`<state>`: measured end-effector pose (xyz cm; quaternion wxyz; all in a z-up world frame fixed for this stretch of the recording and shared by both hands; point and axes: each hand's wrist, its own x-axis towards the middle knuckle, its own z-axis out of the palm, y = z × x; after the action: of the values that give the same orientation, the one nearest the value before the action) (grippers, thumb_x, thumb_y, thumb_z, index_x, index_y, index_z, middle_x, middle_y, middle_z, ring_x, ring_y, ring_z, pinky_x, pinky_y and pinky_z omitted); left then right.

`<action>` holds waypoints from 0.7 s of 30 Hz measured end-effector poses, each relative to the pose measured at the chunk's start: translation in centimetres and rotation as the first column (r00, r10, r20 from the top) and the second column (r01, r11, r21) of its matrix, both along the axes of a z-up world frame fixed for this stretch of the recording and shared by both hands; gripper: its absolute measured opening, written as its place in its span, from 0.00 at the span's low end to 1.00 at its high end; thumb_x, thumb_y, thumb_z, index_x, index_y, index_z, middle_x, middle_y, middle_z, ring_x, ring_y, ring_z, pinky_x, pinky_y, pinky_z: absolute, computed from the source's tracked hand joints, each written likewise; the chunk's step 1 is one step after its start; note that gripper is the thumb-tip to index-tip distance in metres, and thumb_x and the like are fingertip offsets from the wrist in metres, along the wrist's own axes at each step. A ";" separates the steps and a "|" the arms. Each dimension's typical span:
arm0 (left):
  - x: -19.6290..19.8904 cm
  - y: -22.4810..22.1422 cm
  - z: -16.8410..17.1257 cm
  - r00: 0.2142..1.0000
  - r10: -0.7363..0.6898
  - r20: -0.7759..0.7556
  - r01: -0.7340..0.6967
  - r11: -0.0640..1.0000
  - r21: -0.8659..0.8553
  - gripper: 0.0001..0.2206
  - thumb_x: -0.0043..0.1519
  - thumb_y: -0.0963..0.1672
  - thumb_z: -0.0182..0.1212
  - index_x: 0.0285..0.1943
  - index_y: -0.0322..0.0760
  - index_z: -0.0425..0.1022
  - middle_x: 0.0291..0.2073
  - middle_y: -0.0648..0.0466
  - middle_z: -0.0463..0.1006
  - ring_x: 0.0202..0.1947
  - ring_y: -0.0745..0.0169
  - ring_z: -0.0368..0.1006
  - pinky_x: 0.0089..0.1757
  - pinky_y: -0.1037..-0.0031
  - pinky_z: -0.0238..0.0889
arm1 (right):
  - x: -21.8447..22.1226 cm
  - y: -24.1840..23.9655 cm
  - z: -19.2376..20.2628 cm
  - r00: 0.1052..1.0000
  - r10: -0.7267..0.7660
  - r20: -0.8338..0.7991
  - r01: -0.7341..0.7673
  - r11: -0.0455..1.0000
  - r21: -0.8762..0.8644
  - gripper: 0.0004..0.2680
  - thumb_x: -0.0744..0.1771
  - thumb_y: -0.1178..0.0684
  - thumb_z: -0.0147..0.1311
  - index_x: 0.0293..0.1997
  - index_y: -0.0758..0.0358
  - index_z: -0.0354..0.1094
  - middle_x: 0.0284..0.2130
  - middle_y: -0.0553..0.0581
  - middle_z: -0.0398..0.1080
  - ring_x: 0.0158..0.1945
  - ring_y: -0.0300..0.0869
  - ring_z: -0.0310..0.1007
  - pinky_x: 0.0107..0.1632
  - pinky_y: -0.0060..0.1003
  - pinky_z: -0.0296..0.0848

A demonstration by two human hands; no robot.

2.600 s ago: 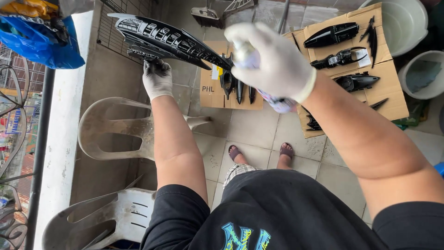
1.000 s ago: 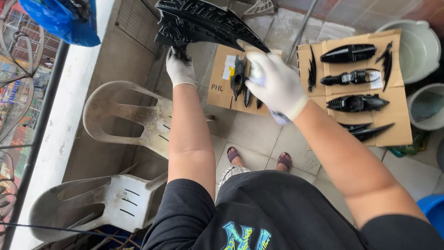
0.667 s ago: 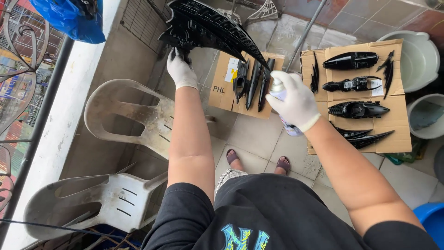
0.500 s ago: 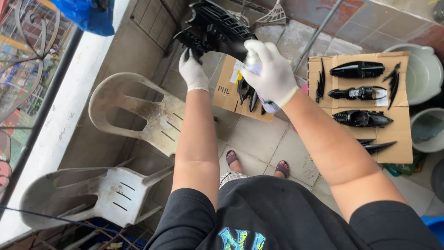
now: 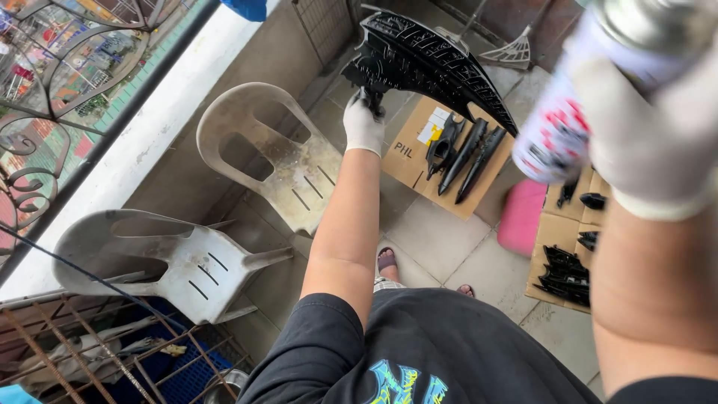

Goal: Spray painting various black plastic motorcycle or automotive components laid out on cardboard.

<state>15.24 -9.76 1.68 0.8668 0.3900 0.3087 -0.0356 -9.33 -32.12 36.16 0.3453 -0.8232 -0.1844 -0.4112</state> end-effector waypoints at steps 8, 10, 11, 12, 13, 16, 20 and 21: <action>1.4 2.8 -5.0 0.997 -0.066 -0.048 0.039 0.903 -0.427 0.12 0.68 0.39 0.42 0.44 0.44 0.74 0.37 0.53 0.81 0.27 0.64 0.68 0.27 0.75 0.51 | -8.7 -4.0 -6.3 0.811 -0.120 -0.572 0.249 0.956 0.152 0.21 0.69 0.68 0.41 0.74 0.75 0.52 0.60 0.71 0.60 0.53 0.56 0.68 0.64 0.52 0.71; 1.8 2.9 -5.6 0.996 -0.076 -0.056 0.043 0.895 -0.445 0.11 0.68 0.39 0.43 0.45 0.43 0.74 0.36 0.53 0.80 0.26 0.64 0.68 0.27 0.76 0.52 | -9.3 -2.5 -6.0 0.834 -0.134 -0.535 0.241 0.961 0.134 0.17 0.69 0.71 0.43 0.68 0.81 0.54 0.61 0.74 0.61 0.52 0.58 0.70 0.60 0.52 0.72; 1.9 2.8 -6.0 0.994 -0.087 -0.062 0.049 0.888 -0.458 0.10 0.69 0.39 0.44 0.46 0.42 0.74 0.35 0.53 0.80 0.26 0.64 0.68 0.27 0.76 0.52 | -9.8 -1.7 -6.0 0.856 -0.146 -0.496 0.234 0.965 0.121 0.12 0.70 0.73 0.46 0.62 0.86 0.56 0.62 0.78 0.61 0.50 0.60 0.71 0.57 0.52 0.72; 1.8 2.9 -6.2 0.993 -0.096 -0.067 0.054 0.886 -0.461 0.10 0.69 0.39 0.44 0.46 0.42 0.74 0.35 0.53 0.80 0.26 0.64 0.68 0.27 0.76 0.52 | -9.2 -0.9 -6.3 0.852 -0.155 -0.500 0.243 0.963 0.116 0.12 0.70 0.73 0.46 0.62 0.86 0.56 0.62 0.78 0.61 0.50 0.60 0.71 0.57 0.52 0.72; 1.9 2.8 -6.3 0.999 -0.036 -0.023 0.024 0.913 -0.406 0.08 0.67 0.39 0.50 0.42 0.44 0.74 0.31 0.55 0.80 0.25 0.65 0.69 0.26 0.77 0.53 | -8.7 -0.2 -6.5 0.889 -0.177 -0.423 0.203 0.979 0.016 0.18 0.68 0.72 0.55 0.66 0.84 0.57 0.62 0.78 0.60 0.57 0.63 0.68 0.64 0.53 0.68; 0.1 2.3 -2.1 0.999 0.032 0.030 -0.025 0.975 -0.221 0.05 0.67 0.39 0.54 0.40 0.42 0.75 0.29 0.55 0.78 0.26 0.66 0.67 0.27 0.77 0.56 | -6.3 2.0 -8.9 0.857 -0.291 -0.425 0.224 0.954 -0.201 0.23 0.65 0.63 0.65 0.68 0.75 0.63 0.60 0.72 0.66 0.62 0.61 0.68 0.67 0.52 0.66; -0.1 2.3 -2.2 0.991 0.020 0.135 -0.047 0.980 0.196 0.04 0.67 0.42 0.59 0.44 0.39 0.79 0.30 0.53 0.80 0.31 0.65 0.79 0.30 0.84 0.60 | -3.0 2.9 -18.2 0.677 -0.517 -0.524 0.357 0.853 -0.380 0.27 0.61 0.42 0.68 0.68 0.38 0.65 0.52 0.51 0.68 0.49 0.52 0.76 0.50 0.49 0.75; -0.3 2.2 -1.5 0.991 0.020 0.133 -0.046 0.981 0.190 0.04 0.67 0.42 0.59 0.44 0.39 0.79 0.30 0.53 0.80 0.31 0.65 0.79 0.30 0.84 0.60 | -2.1 3.2 -19.1 0.675 -0.520 -0.523 0.357 0.851 -0.386 0.27 0.61 0.42 0.68 0.68 0.38 0.65 0.52 0.51 0.68 0.49 0.52 0.76 0.50 0.49 0.75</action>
<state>14.93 -7.55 0.17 0.8437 0.4685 0.2598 0.0345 -11.44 -28.96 17.02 0.1684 -0.9671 0.0911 -0.1677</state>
